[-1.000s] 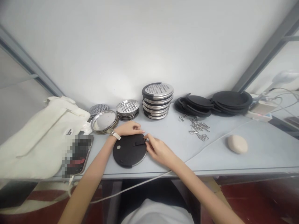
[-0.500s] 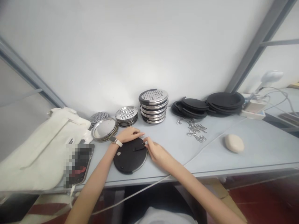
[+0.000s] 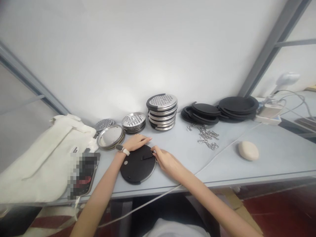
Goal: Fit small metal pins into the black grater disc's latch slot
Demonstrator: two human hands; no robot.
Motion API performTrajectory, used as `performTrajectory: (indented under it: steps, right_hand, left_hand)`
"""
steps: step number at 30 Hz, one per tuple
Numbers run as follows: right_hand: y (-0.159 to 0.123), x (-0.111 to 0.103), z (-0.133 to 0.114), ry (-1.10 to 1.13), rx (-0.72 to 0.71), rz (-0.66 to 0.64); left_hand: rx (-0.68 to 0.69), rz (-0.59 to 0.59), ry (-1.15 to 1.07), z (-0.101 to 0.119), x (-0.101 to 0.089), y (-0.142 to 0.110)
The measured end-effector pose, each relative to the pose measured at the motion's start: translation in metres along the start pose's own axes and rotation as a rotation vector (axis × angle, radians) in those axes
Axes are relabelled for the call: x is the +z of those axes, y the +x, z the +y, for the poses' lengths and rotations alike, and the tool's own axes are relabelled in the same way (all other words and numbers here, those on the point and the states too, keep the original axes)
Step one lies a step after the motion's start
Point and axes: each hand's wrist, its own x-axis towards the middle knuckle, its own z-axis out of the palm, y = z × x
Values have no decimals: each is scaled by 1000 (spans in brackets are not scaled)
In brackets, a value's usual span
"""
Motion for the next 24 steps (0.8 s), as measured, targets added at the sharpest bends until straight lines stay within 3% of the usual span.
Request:
performTrajectory:
  steps: [24]
  right_hand:
    - [1,-5,-6,56,2,47]
  left_hand:
    - [-34,-14,24,-1,2,0]
